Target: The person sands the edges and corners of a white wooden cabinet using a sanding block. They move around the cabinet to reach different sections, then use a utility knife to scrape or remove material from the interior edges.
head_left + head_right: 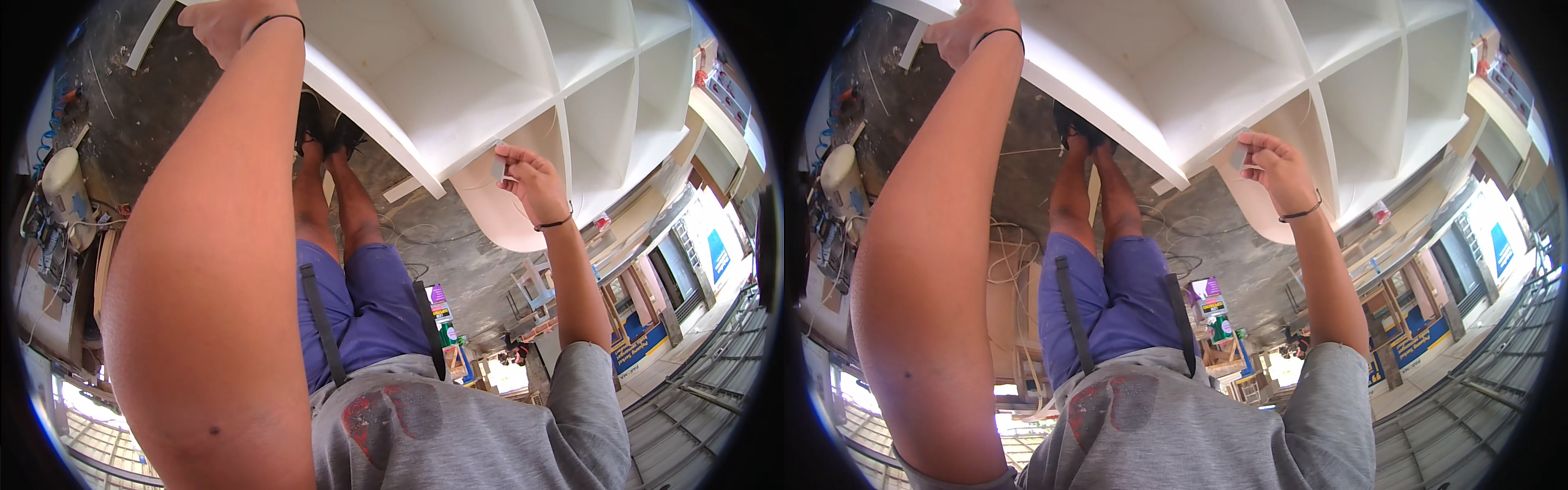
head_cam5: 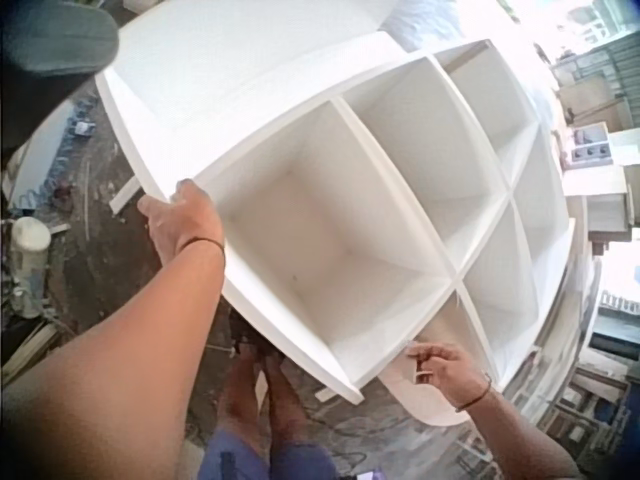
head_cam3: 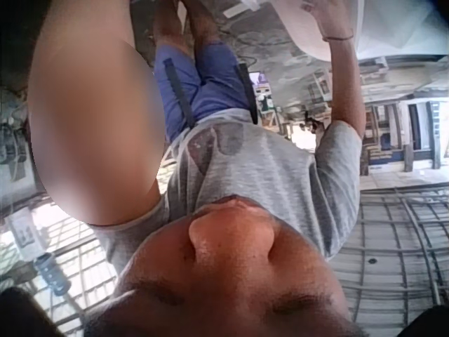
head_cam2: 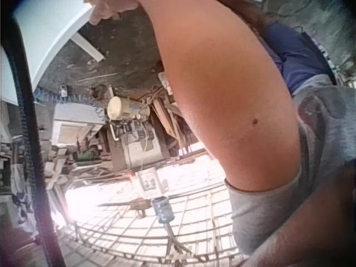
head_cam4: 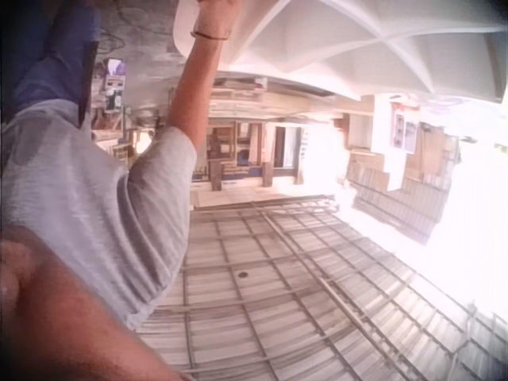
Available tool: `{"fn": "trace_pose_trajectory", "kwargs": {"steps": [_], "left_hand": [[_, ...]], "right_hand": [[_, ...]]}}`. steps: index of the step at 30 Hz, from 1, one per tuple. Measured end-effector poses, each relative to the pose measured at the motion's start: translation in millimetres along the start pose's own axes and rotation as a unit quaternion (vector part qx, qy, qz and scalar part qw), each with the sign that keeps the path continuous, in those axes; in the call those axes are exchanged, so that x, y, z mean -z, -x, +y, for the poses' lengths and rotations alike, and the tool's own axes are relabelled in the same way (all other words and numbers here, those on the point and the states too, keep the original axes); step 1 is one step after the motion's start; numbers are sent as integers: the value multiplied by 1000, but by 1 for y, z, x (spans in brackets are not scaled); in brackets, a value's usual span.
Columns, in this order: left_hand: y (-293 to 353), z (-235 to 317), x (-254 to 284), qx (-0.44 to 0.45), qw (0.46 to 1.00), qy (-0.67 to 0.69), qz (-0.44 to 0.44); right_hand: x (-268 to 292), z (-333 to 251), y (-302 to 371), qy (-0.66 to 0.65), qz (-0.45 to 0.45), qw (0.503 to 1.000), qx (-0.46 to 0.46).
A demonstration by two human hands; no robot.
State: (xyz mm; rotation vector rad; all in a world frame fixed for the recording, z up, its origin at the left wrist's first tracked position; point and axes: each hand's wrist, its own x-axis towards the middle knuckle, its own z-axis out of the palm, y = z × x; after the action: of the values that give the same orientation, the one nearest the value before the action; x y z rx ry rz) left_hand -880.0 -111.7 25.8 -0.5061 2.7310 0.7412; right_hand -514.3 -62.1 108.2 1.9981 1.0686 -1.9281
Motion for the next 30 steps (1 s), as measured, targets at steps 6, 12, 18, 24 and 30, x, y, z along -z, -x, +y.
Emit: {"fn": "trace_pose_trajectory", "kwargs": {"steps": [6, 12, 18, 24, 30], "left_hand": [[7, 11, 9, 27, 999, -9, -17], [4, 9, 2, 23, 1000, -18, 3], [2, 4, 2, -5, 1000, 17, 16], [6, 4, 4, -3, 999, 35, 4], [1, 0, 7, 0, 999, 36, -19]], "right_hand": [[4, 15, 5, 384, 49, 907, 164], [-8, 8, 5, 473, 105, 813, 324], [10, 7, -21, 545, 151, 764, 309], [14, 11, -29, 608, 135, 693, 361], [-29, 57, -5, 616, 73, 734, 275]]}}
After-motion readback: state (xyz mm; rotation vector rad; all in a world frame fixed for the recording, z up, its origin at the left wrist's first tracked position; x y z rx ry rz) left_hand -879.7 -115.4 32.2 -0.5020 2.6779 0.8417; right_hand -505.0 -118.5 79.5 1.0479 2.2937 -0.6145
